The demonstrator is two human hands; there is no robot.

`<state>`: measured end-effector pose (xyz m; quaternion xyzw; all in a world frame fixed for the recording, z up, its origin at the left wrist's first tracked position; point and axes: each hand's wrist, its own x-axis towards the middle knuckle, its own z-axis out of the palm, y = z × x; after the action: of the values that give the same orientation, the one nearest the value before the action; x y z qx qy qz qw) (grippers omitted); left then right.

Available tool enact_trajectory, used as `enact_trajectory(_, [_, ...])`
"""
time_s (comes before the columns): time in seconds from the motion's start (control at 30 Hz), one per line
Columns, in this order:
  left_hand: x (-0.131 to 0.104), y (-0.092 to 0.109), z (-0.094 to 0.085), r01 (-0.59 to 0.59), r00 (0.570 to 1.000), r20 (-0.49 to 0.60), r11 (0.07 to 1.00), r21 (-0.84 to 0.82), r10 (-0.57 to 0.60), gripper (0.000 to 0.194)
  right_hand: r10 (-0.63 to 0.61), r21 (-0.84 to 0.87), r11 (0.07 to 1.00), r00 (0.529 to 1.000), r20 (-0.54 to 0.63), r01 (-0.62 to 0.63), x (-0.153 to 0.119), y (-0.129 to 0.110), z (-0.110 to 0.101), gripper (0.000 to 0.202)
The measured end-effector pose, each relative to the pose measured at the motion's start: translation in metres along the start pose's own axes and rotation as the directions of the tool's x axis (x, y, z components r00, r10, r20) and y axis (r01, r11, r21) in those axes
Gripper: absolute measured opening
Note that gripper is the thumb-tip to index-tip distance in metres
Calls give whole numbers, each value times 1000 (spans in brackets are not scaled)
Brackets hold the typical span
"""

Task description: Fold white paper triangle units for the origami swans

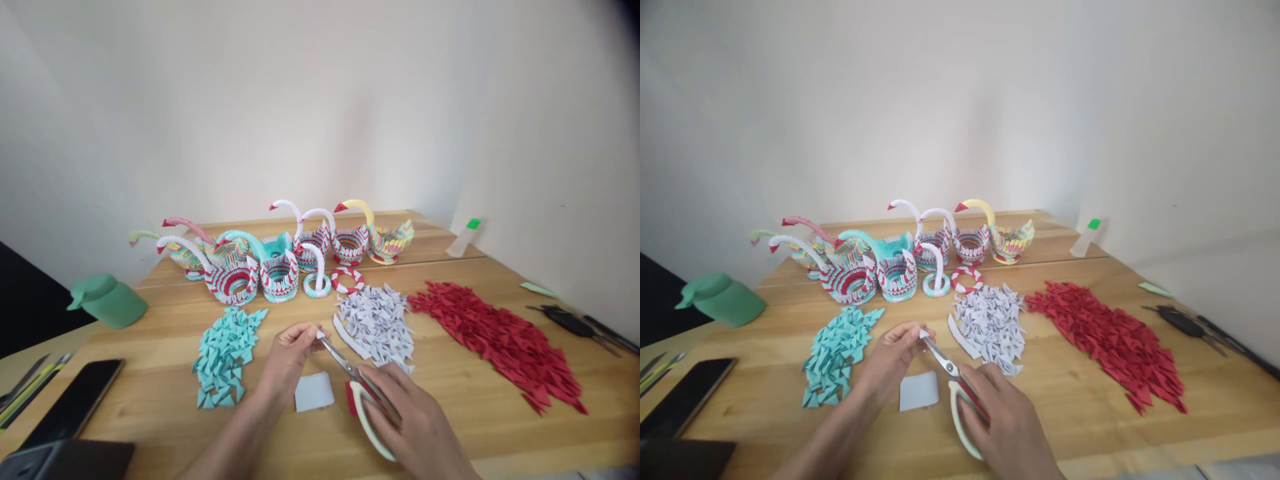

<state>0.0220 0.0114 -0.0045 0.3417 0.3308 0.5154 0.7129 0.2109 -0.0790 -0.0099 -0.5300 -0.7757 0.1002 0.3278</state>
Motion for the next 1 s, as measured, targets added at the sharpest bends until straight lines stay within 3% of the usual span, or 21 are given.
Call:
enact_trajectory(0.23, [2, 2, 0, -2, 999, -47, 1000, 29, 3, 28, 63, 73, 995, 997, 51, -67, 6, -7, 1, 29])
enact_trajectory(0.53, [5, 3, -11, 57, 998, 7, 986, -156, -57, 21, 8, 111, 994, 998, 60, -15, 4, -9, -5, 32])
enact_trajectory(0.7, [7, 3, -14, 87, 996, 39, 984, -155, -82, 21, 26, 131, 991, 999, 21, -28, 4, -5, -4, 30])
enact_trajectory(1.0, [4, 5, -10, 112, 993, 52, 985, -132, -106, 21, 10, 53, 999, 1000, 28, -11, 9, -4, -6, 29])
